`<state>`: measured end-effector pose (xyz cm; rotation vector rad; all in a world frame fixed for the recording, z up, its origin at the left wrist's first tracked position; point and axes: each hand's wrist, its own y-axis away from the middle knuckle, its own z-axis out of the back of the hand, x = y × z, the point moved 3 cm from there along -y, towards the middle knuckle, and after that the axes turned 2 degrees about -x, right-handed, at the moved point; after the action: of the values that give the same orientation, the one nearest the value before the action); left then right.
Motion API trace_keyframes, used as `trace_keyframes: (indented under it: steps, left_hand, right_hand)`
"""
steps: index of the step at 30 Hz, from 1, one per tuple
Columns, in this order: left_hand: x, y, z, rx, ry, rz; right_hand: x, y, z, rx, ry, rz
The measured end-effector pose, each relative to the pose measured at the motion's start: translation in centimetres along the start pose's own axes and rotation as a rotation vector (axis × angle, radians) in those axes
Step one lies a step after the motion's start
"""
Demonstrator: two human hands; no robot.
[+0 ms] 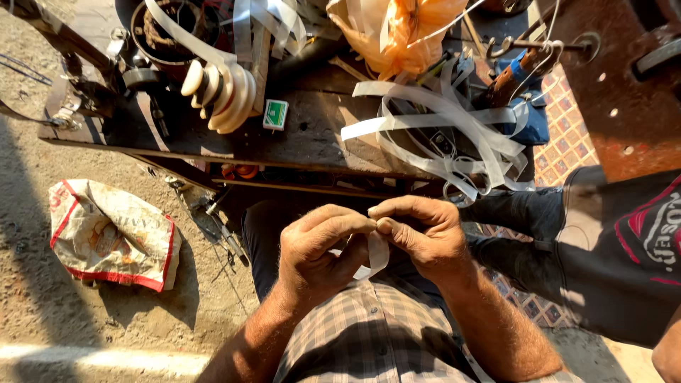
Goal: The person sits on a step and joins the ends of white plastic strapping strips by hand, folding and pressing the ends together to form loops. They handle the strips one at a time, pulling them taut and placing finished loops on the workbench beside them.
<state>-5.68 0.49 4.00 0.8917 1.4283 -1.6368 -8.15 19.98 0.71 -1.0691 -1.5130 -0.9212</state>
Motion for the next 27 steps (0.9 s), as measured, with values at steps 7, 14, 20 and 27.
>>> trace_keyframes:
  steps: [7, 14, 20, 27]
  left_hand:
    - [-0.2, 0.6, -0.2, 0.001, 0.18, 0.15]
    - [-0.2, 1.0, -0.3, 0.023, 0.18, 0.145]
    - [0.0, 1.3, -0.4, 0.016, 0.237, 0.142]
    - [-0.9, 0.8, -0.3, 0.015, 0.106, 0.038]
  right_hand:
    - [1.4, 1.0, -0.1, -0.001, 0.057, 0.19]
    - [2.1, 1.7, -0.3, 0.025, 0.153, 0.288]
    - [1.7, 1.7, -0.2, 0.044, 0.109, 0.275]
    - [2.2, 1.3, -0.9, 0.079, 0.167, 0.327]
